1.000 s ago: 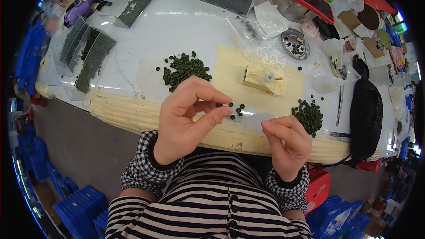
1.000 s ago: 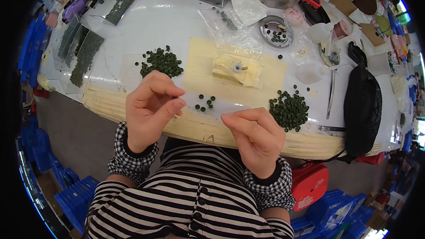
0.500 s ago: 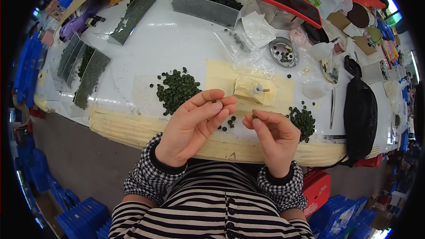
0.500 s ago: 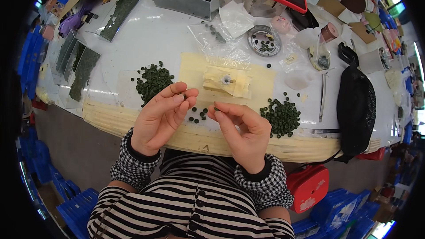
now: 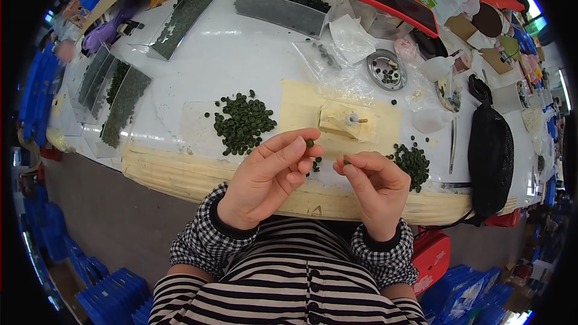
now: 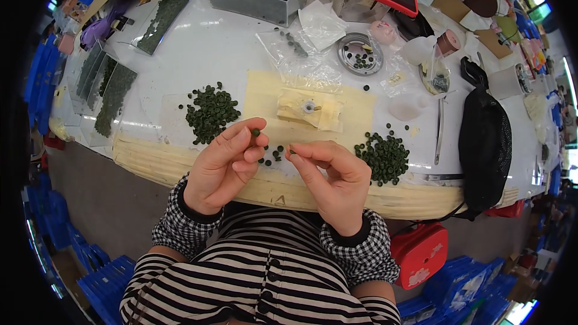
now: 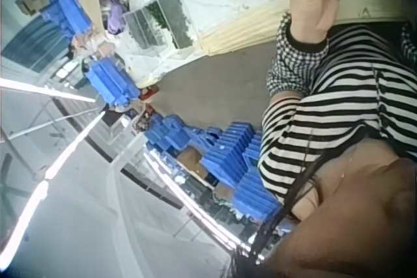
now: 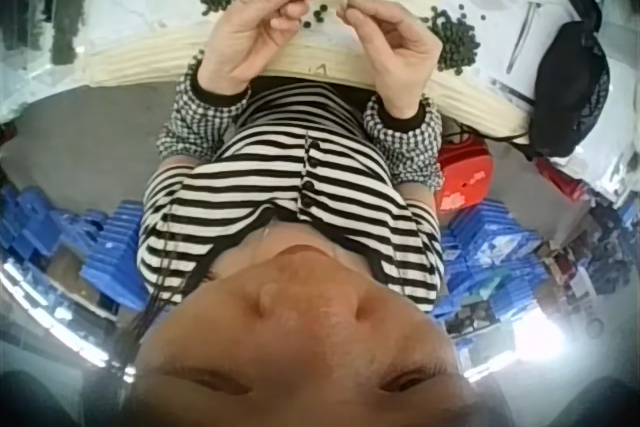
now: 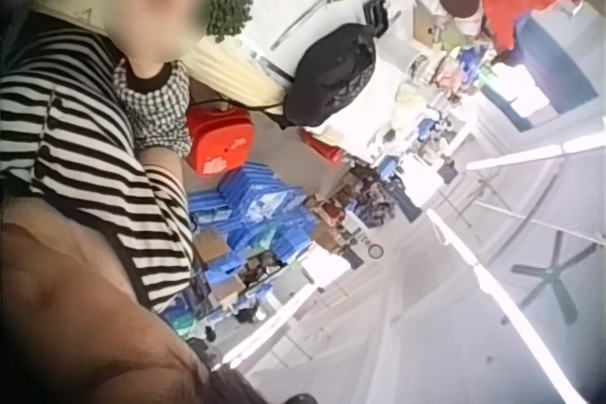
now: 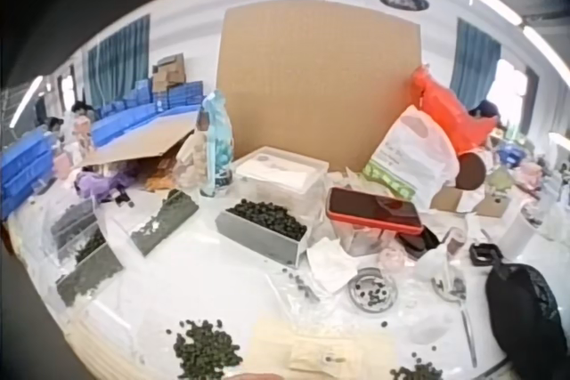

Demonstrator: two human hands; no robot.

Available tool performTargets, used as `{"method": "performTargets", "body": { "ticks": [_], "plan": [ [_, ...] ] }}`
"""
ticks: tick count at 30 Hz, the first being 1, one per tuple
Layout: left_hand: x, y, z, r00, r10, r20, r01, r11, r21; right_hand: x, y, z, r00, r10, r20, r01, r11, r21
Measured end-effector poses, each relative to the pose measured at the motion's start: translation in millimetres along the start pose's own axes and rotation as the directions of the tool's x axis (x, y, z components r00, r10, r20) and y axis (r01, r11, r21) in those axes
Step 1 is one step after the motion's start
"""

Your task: Assembling small green plastic components into a yellow base on a factory workbench.

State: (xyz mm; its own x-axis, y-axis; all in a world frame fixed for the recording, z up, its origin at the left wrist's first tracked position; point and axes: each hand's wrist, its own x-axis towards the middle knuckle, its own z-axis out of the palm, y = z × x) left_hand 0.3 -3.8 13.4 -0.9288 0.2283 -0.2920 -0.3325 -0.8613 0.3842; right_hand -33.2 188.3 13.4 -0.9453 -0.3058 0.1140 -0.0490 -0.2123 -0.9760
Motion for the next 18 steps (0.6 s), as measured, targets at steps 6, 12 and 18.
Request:
{"method": "performTargets", "body": {
  "ticks": [6,12,18],
  "plan": [
    [-1,-4,0,0.999,0.034,0.005,-0.035,0.996,0.084,0,1,-2,0.999,-0.038,0.018,0.039,0.995,-0.087],
    [-1,-10,-11,0.988,0.056,0.143,-0.077,0.986,0.146,2,-1,5,1.000,0.007,0.020,-0.006,0.998,-0.068],
    [-3,-20,8,0.958,0.286,0.026,-0.270,0.867,0.419,1,-1,14,1.000,-0.001,-0.012,0.001,1.000,-0.031]
  ]
}}
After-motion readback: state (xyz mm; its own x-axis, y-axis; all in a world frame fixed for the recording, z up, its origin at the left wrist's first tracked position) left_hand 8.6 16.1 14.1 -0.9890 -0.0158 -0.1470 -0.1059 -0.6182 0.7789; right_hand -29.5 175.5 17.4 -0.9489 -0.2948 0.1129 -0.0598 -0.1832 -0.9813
